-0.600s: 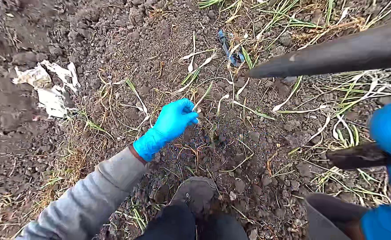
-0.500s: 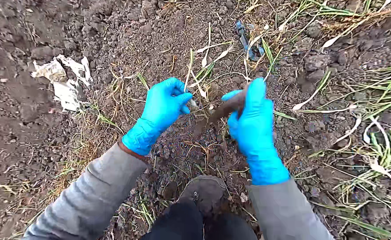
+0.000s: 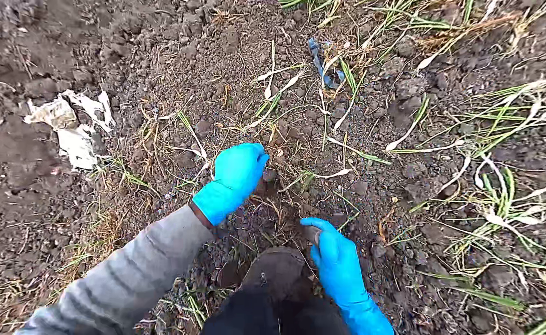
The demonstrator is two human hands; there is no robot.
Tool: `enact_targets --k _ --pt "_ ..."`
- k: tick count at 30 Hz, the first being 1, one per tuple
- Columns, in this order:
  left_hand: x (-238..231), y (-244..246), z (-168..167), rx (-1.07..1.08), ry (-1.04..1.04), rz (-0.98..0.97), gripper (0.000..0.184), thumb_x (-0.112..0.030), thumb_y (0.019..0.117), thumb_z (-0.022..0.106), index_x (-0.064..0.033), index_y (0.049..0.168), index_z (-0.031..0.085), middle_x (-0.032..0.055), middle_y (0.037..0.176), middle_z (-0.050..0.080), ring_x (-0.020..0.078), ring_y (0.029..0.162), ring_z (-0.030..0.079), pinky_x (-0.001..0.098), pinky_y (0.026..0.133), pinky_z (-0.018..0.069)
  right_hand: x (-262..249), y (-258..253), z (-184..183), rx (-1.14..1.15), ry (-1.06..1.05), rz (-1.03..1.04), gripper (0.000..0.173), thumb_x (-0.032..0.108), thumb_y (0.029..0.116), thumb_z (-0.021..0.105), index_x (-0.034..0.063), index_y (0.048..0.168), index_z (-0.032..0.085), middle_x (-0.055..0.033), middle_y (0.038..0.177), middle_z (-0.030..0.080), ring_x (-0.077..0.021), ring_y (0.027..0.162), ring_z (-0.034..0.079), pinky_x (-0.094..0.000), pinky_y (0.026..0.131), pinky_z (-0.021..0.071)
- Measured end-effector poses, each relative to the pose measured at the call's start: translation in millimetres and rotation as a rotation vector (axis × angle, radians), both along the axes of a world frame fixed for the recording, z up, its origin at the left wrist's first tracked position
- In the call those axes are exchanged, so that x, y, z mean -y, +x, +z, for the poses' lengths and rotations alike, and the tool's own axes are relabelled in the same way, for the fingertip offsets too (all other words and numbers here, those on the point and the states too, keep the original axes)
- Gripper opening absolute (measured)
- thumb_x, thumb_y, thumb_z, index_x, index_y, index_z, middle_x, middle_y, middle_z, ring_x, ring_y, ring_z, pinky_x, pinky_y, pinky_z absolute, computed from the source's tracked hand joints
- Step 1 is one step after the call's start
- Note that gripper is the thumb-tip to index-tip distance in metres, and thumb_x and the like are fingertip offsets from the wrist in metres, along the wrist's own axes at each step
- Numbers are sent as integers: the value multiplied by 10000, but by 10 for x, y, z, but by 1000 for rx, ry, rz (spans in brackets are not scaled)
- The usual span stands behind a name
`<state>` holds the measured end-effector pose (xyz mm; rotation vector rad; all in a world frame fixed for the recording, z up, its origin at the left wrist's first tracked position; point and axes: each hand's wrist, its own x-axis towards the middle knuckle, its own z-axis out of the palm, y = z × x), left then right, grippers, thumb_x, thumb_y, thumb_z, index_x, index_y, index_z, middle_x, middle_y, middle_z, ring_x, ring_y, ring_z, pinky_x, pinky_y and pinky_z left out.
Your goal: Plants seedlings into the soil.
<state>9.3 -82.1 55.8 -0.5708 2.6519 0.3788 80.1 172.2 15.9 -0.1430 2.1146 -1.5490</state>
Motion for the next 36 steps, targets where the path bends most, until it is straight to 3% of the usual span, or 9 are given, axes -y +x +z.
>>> enact_targets --k 3,6,11,13,21,23,27,32,36 --pt "-285 -382 -89 -106 29 -211 298 -292 1042 568 -95 1169 752 143 1152 732 334 1072 714 575 894 562 6 85 23 23 12 -50 603 593 1047 320 176 1139 746 92 581 525 -26 439 432 -248 412 404" --pt "-904 -838 -352 153 92 -444 418 -403 1046 573 -36 1178 724 182 1203 700 362 1132 678 587 922 543 34 18 12 33 -7 -55 642 645 1024 339 160 1141 742 81 579 527 -40 451 451 -273 432 426" --pt "-1387 -912 -672 361 -19 -697 168 -150 993 634 2 1007 703 201 1090 699 386 1058 674 581 868 526 7 -13 18 65 62 24 488 504 1036 379 191 1142 738 66 578 530 -84 466 492 -335 458 453" --pt "-1312 -808 -676 383 11 -656 146 -90 911 657 -4 1016 712 196 1104 699 389 1058 673 599 858 534 -12 -8 35 104 80 36 462 489 1036 380 212 1141 734 51 597 540 -107 486 508 -368 478 467" --pt "-1345 -730 -735 304 51 -619 299 -265 1006 626 -16 1138 725 181 1249 671 355 1205 625 572 1002 486 92 -127 160 153 147 120 532 544 1023 372 171 1096 745 -13 712 646 -170 656 632 -444 645 538" --pt "-1559 -741 -804 331 -27 -613 213 -100 951 647 21 1120 696 199 1246 647 373 1177 623 567 954 504 105 -177 153 122 181 130 531 536 1022 379 146 1035 739 -30 686 632 -197 655 635 -469 631 526" --pt "-1392 -593 -828 315 168 -449 204 -171 959 647 -19 1080 709 183 1205 662 360 1152 642 576 951 522 48 8 105 88 149 115 533 552 1030 355 187 1109 735 -7 684 635 -179 603 619 -456 560 520" --pt "-569 -653 -142 -162 621 134 216 -180 1058 594 12 1139 649 136 1018 743 224 960 735 432 928 585 34 -10 14 77 95 69 522 542 1025 370 193 1113 748 5 675 626 -152 563 585 -437 555 519" --pt "351 -398 616 -351 321 226 310 -216 1108 475 -24 1241 678 122 1014 731 213 875 716 433 853 594 52 -117 50 104 108 79 610 585 1032 306 179 1106 755 2 669 623 -153 573 589 -431 587 531"
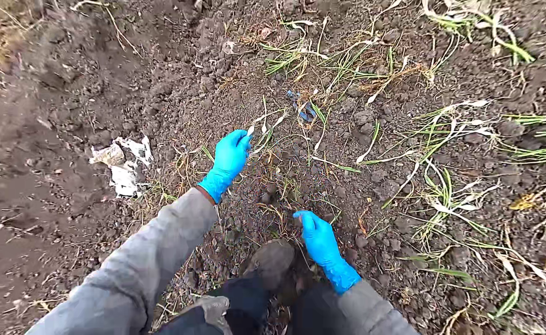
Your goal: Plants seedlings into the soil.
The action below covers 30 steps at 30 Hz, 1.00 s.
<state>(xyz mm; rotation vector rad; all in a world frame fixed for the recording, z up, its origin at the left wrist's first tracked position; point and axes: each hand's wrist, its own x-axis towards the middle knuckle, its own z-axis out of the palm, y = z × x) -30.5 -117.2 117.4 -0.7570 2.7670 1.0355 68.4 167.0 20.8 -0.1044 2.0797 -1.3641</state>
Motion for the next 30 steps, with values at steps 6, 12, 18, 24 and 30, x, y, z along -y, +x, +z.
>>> enact_targets --k 6,12,18,24,30 --pt "514 990 82 254 -211 -322 218 -238 1036 635 -149 1150 799 90 1111 752 240 1066 711 496 987 549 252 -750 1055 128 -266 -110 578 481 1113 247 155 1127 724 18 534 424 -110 385 326 -283 368 321" --pt "410 1450 -215 343 -30 -181 220 -105 1034 621 -49 1187 768 178 1197 723 309 1136 687 490 1039 501 688 -1322 1432 -287 -812 20 189 84 1011 469 147 925 626 91 647 522 -7 506 479 -169 475 437" --pt "705 585 -261 352 -315 -259 192 -292 980 674 -146 1017 793 89 1051 755 291 1025 712 575 886 554 1724 -529 -113 19 -84 42 734 632 1067 165 146 1073 715 -48 607 523 -202 464 469 -426 438 407" --pt "54 555 -1156 651 -123 -609 219 -208 989 656 -13 1061 725 202 1148 703 390 1093 680 613 869 557 1056 -270 551 -94 -135 -125 601 502 1074 211 173 1118 711 52 565 506 -74 393 385 -269 365 362" --pt "909 923 -948 627 -187 -145 478 -516 1017 572 -73 992 751 159 1030 734 355 1023 706 602 851 552 1272 -378 349 76 -40 -136 587 498 1102 261 162 1095 743 20 534 439 -116 406 353 -305 394 338"
